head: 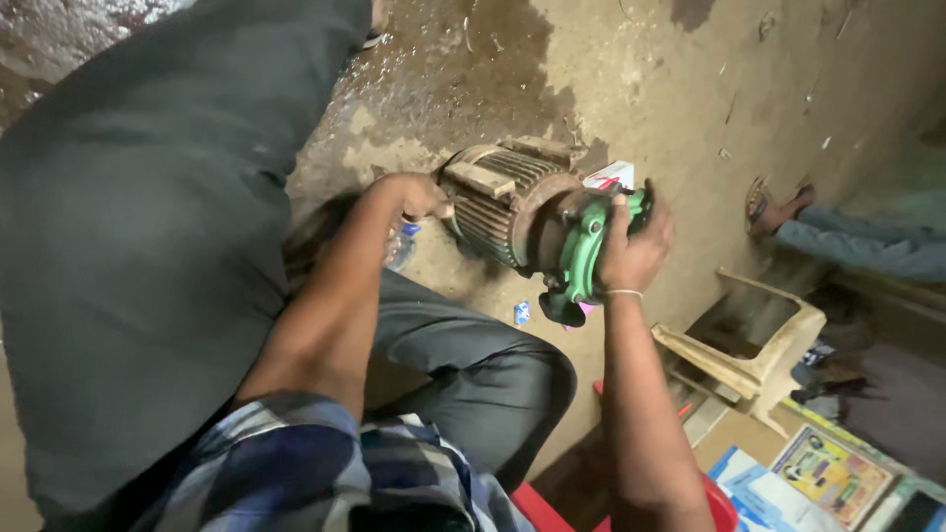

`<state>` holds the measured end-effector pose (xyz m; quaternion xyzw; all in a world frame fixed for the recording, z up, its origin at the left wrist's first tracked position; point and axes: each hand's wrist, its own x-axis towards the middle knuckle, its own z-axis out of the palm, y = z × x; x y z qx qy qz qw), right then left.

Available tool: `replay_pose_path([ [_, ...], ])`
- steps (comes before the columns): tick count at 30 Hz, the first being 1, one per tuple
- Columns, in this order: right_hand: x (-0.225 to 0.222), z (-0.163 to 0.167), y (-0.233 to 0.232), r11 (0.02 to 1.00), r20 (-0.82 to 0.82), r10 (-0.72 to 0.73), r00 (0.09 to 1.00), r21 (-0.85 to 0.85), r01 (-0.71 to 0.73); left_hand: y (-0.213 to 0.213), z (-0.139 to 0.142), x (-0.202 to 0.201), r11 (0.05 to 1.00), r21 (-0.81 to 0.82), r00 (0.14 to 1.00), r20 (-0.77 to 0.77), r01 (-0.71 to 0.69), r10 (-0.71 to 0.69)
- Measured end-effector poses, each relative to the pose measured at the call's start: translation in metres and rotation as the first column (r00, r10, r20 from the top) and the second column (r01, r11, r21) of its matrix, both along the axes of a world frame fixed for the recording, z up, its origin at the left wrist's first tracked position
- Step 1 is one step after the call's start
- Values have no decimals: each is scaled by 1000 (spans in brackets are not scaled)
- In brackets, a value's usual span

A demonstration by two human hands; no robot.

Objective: The person sits on the floor repairing an electric water pump. They hold the green pump cover steady with one hand while using a small hand tool to loosen and remove fasteners from the motor housing, repositioning the pump on the floor as they work.

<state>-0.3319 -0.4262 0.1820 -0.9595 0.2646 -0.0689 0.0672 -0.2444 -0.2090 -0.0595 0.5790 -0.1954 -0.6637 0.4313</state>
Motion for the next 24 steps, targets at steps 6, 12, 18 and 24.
replay_pose_path([
  [6, -2, -3, -6, 998, -19, 44, 999, -42, -45, -21, 2, -27, 974, 191, 917, 399, -118, 33],
  [12, -2, -2, -4, 999, -22, 26, 999, -33, -26, -34, 50, -30, 967, 210, 854, 520, -146, 16],
  [18, 1, 2, 1, 1000, -14, -7, 1000, -30, 6, -33, 40, 0, 963, -16, 771, 604, 267, -204],
  [24, 1, 3, -1, 996, -21, -16, 1000, -84, 14, -57, 46, -34, 957, 246, 747, 663, -153, -51],
])
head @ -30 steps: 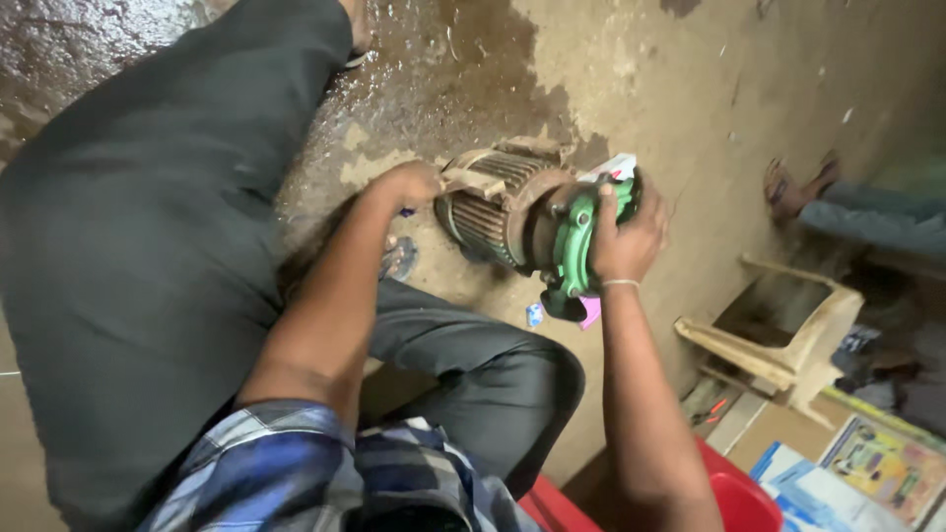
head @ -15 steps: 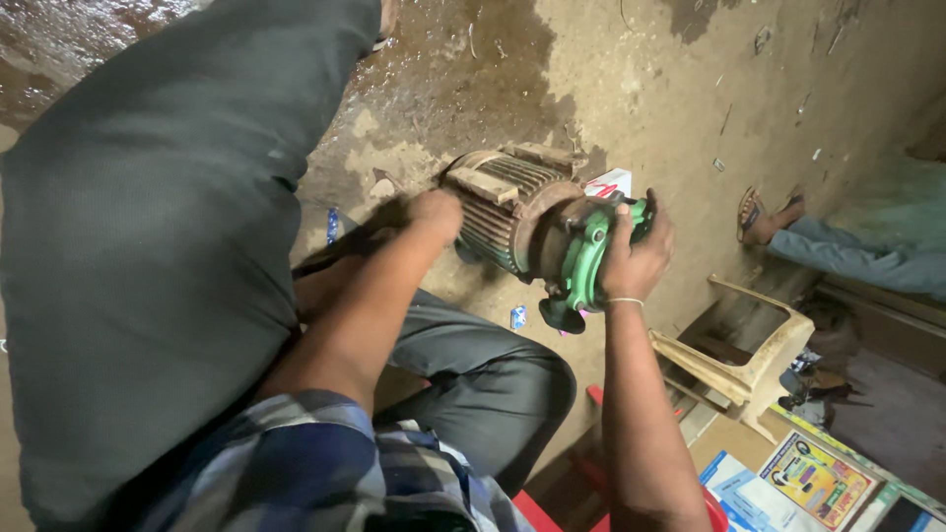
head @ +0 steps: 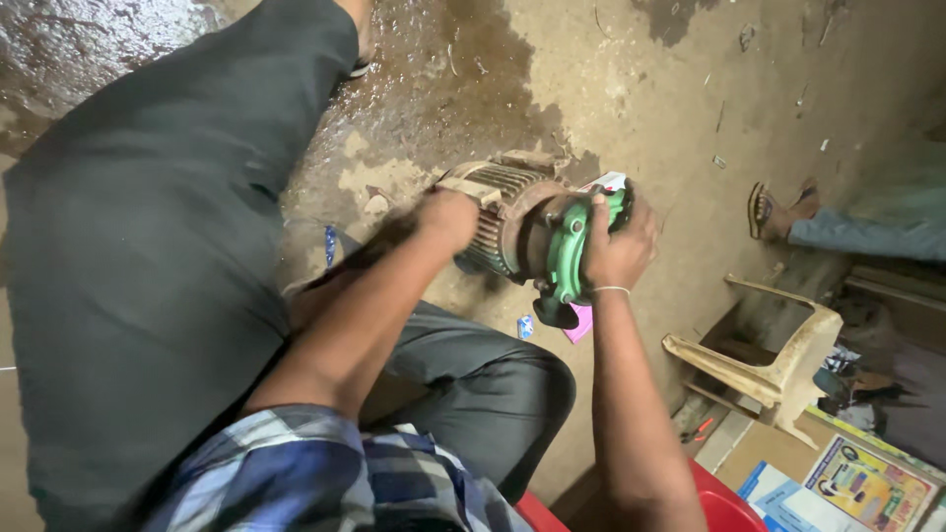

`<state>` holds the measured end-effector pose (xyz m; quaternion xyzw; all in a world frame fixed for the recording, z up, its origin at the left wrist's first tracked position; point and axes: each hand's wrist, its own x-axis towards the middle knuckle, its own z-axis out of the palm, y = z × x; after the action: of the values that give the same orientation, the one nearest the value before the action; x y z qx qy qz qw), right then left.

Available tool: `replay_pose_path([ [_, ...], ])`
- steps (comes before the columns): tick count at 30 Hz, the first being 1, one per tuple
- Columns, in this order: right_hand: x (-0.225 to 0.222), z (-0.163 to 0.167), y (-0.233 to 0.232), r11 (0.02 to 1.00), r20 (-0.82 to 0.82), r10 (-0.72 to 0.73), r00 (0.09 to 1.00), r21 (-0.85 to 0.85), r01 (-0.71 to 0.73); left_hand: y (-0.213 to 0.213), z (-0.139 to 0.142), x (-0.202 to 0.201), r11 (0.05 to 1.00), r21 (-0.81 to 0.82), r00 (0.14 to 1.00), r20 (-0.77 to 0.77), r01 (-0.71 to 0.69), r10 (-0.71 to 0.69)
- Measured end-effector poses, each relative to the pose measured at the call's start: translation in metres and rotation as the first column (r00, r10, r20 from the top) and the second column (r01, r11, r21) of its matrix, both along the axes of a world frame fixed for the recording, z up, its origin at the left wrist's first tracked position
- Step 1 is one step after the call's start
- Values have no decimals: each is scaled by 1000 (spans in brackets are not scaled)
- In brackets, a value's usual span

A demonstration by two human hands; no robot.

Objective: The person sits on the floor repairing an electric water pump. They hold the green pump cover steady with one hand while using a small hand tool to loosen and remove fasteners from the motor housing, repositioning the pump on the floor as they work.

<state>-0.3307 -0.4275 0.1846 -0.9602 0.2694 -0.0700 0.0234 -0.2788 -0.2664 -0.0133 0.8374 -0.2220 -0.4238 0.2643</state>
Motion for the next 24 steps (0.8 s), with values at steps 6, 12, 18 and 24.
replay_pose_path([
  [6, -5, -4, -1, 1000, 16, -12, 1000, 21, 11, 29, -15, -12, 991, -93, 995, -8, 93, -95],
  [12, -2, -2, -2, 1000, -14, -19, 1000, 3, 19, 26, 12, -22, 974, -226, 1000, -6, -9, 8],
  [18, -3, -4, -3, 999, -15, -38, 999, -14, 38, 37, 37, -18, 999, -48, 1000, -15, -27, 26],
  [24, -3, -5, -2, 999, -3, -36, 999, -16, 36, 11, 48, -18, 997, -36, 987, 152, 65, -59],
])
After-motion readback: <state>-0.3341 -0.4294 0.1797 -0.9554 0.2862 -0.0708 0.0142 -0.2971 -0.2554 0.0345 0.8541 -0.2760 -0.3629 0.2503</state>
